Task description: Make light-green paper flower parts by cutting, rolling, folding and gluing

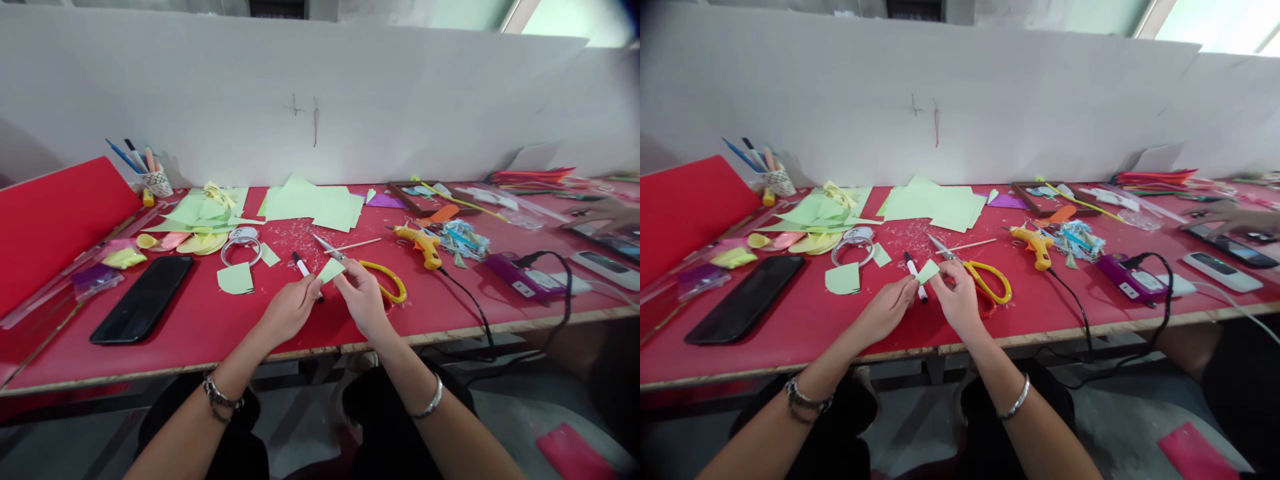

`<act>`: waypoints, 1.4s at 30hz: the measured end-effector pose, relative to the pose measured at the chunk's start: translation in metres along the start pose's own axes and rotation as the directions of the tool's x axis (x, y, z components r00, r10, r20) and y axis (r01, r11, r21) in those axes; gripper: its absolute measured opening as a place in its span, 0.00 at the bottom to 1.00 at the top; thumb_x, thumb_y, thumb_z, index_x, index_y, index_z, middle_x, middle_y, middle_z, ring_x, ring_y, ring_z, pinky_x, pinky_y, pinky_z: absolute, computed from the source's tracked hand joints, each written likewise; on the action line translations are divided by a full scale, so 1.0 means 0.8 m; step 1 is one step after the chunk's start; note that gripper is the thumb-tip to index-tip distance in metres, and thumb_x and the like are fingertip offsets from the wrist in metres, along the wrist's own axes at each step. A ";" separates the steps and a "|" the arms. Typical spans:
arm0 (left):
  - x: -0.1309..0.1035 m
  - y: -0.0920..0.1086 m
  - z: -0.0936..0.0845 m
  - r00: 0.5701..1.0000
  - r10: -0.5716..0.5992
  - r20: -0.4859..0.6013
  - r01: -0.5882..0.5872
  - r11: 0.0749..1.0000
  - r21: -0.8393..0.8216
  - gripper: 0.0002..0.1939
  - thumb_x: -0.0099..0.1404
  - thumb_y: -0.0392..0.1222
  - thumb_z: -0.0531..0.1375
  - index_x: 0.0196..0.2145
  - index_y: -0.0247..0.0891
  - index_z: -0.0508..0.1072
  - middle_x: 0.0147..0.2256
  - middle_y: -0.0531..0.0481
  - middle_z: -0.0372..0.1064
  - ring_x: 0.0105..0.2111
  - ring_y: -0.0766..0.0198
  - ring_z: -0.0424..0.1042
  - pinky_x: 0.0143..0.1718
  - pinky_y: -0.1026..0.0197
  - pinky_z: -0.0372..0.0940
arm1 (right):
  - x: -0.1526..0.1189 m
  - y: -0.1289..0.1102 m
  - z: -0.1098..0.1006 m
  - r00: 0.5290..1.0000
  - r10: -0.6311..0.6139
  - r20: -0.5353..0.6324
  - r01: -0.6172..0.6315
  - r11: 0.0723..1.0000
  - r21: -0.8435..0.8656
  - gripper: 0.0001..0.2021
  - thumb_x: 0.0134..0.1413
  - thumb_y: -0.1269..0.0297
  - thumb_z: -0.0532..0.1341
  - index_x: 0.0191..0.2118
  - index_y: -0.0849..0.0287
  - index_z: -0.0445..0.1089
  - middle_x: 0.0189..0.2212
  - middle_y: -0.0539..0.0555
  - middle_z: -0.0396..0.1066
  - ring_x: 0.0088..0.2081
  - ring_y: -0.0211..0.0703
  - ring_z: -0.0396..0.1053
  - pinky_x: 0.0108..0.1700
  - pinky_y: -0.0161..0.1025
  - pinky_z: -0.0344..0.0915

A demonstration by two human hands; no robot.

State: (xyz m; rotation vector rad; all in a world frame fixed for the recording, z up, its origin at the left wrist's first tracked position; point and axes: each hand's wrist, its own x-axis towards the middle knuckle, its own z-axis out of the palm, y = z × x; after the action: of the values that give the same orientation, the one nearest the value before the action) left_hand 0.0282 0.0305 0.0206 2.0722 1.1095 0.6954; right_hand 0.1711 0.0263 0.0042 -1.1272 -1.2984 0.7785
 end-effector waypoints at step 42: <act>0.000 -0.011 -0.034 0.987 0.050 0.151 -0.061 0.996 0.069 0.20 0.64 0.50 0.46 0.23 0.36 0.65 0.18 0.54 0.61 0.19 0.68 0.60 0.23 0.67 0.50 | 0.000 0.001 -0.001 0.998 0.032 0.055 -0.030 0.998 -0.052 0.14 0.50 0.58 0.56 0.20 0.58 0.61 0.18 0.47 0.61 0.21 0.35 0.60 0.26 0.33 0.57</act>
State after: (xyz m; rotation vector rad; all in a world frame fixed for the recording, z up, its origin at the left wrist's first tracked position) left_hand 0.0046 0.0427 0.0307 2.1858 1.0100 0.5226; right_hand 0.1721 0.0259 0.0037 -1.1757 -1.3568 0.8088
